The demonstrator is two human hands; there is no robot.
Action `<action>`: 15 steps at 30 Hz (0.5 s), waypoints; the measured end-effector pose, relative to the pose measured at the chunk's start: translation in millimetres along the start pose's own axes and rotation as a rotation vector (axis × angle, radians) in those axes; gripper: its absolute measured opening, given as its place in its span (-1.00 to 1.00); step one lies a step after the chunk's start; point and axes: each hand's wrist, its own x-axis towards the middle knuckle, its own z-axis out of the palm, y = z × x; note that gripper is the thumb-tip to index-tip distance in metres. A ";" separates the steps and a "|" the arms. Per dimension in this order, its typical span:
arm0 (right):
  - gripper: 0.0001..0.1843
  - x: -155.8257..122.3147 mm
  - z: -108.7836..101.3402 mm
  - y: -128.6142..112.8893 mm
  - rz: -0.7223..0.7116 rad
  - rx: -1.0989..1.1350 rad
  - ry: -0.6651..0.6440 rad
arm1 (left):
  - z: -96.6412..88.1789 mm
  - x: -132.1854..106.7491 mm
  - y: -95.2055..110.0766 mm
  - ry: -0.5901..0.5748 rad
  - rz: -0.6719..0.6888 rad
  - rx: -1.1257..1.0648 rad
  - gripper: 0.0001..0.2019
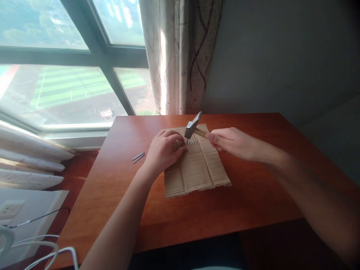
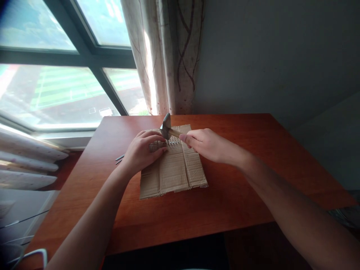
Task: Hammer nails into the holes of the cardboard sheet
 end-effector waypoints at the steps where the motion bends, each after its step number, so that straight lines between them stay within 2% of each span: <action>1: -0.39 0.1 -0.5 -0.1 -0.003 0.007 0.009 | 1.1 -0.2 -1.8 -0.011 0.010 0.003 -0.84; 4: -0.40 1.1 -1.0 0.0 0.001 0.036 0.023 | 4.0 -0.4 -5.1 -0.027 0.015 0.002 -0.85; 10: -0.37 6.2 4.7 5.8 0.032 -0.009 -0.041 | 4.4 -0.4 -5.2 -0.013 -0.004 -0.026 -0.84; 15: -0.40 5.6 7.0 8.0 0.035 0.015 -0.022 | 4.5 -0.9 -5.4 -0.019 -0.003 -0.033 -0.84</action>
